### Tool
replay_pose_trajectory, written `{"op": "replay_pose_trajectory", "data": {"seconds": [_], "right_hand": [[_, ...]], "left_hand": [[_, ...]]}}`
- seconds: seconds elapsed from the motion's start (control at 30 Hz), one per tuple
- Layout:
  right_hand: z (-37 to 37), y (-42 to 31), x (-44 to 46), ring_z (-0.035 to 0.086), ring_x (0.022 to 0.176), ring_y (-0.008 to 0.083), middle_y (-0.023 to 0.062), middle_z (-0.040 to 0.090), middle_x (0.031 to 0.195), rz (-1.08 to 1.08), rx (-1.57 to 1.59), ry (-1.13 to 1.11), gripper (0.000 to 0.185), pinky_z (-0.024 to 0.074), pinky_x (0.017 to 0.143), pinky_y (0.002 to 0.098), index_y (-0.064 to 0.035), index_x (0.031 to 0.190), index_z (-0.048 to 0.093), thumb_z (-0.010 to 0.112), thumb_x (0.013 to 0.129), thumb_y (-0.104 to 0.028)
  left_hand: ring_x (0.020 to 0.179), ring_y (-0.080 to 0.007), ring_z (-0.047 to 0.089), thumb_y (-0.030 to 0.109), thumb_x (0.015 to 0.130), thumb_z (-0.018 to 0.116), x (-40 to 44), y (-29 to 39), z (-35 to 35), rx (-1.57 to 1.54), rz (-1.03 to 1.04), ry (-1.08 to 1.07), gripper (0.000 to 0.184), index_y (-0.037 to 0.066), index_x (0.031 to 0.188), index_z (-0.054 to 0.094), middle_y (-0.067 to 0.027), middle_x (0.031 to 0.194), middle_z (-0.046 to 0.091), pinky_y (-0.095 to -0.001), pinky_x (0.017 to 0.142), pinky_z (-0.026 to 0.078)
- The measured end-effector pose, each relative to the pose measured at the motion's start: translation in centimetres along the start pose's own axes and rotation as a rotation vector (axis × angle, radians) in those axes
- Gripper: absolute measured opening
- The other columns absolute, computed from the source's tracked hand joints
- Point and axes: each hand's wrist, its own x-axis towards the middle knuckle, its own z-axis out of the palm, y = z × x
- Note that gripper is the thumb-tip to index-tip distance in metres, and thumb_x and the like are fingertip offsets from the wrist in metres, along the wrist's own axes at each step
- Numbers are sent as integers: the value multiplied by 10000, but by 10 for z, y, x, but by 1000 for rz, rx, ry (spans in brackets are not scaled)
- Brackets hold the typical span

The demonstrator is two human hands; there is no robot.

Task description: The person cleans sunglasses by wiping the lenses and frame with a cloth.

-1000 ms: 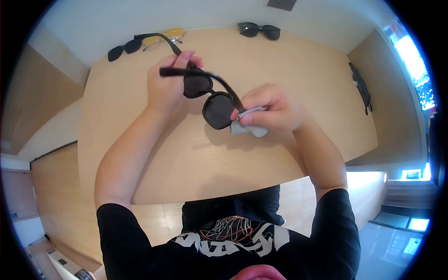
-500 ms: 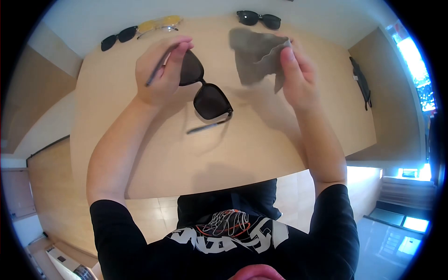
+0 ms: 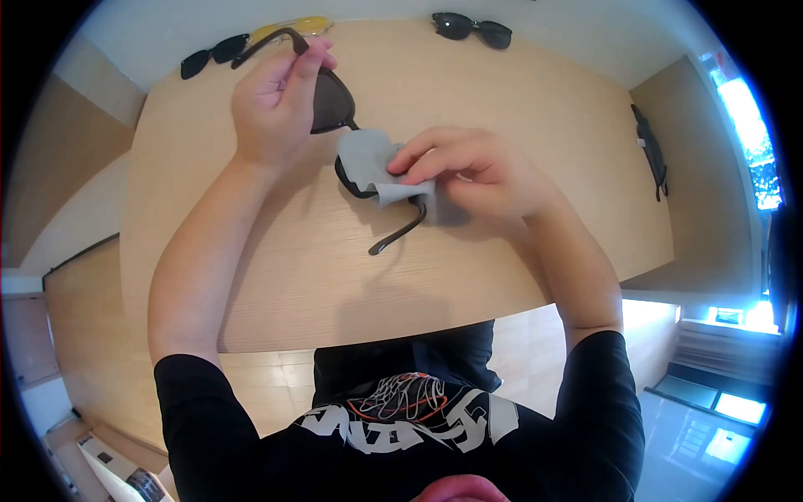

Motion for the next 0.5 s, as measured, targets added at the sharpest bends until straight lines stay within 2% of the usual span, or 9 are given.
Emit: {"op": "replay_pose_trajectory", "data": {"seconds": [0.13, 0.23, 0.37, 0.47, 0.5], "right_hand": [[9, -11, 4, 587, 1004, 271, 122, 654, 1022, 148, -139, 30, 336, 486, 857, 363, -32, 1033, 678, 616, 714, 52], [10, 1, 8, 591, 955, 290, 132, 651, 961, -146, -464, 113, 293, 506, 785, 368, -32, 997, 673, 671, 709, 26], [12, 1, 6, 608, 828, 303, 129, 651, 887, -156, -481, 251, 231, 511, 728, 351, -32, 936, 666, 700, 712, 12], [12, -11, 5, 627, 782, 286, 119, 661, 849, -99, -433, 355, 213, 511, 721, 335, -22, 919, 665, 711, 713, 6], [11, -11, 4, 637, 786, 272, 113, 671, 853, -98, -389, 383, 214, 511, 727, 330, -19, 924, 667, 715, 717, 2]], "left_hand": [[816, -82, 615, 244, 982, 550, 1, 0, 1, 82, -54, 11, 291, -15, 993, 683, -48, 848, 687, -213, 765, 478], [808, -74, 607, 267, 979, 555, 1, 0, 2, 56, -122, 36, 309, -12, 986, 686, -43, 845, 685, -209, 753, 474], [794, -87, 617, 260, 969, 572, 4, 3, 3, 5, -279, -8, 288, -4, 1036, 668, -46, 871, 678, -219, 743, 486], [888, -122, 623, 300, 964, 566, 6, -5, 6, -365, -432, -22, 360, 6, 1171, 596, -61, 1001, 661, -255, 784, 495], [917, -147, 620, 299, 957, 574, 4, -8, 7, -588, -506, -74, 364, 13, 1183, 573, -72, 1030, 647, -278, 798, 495]]}}
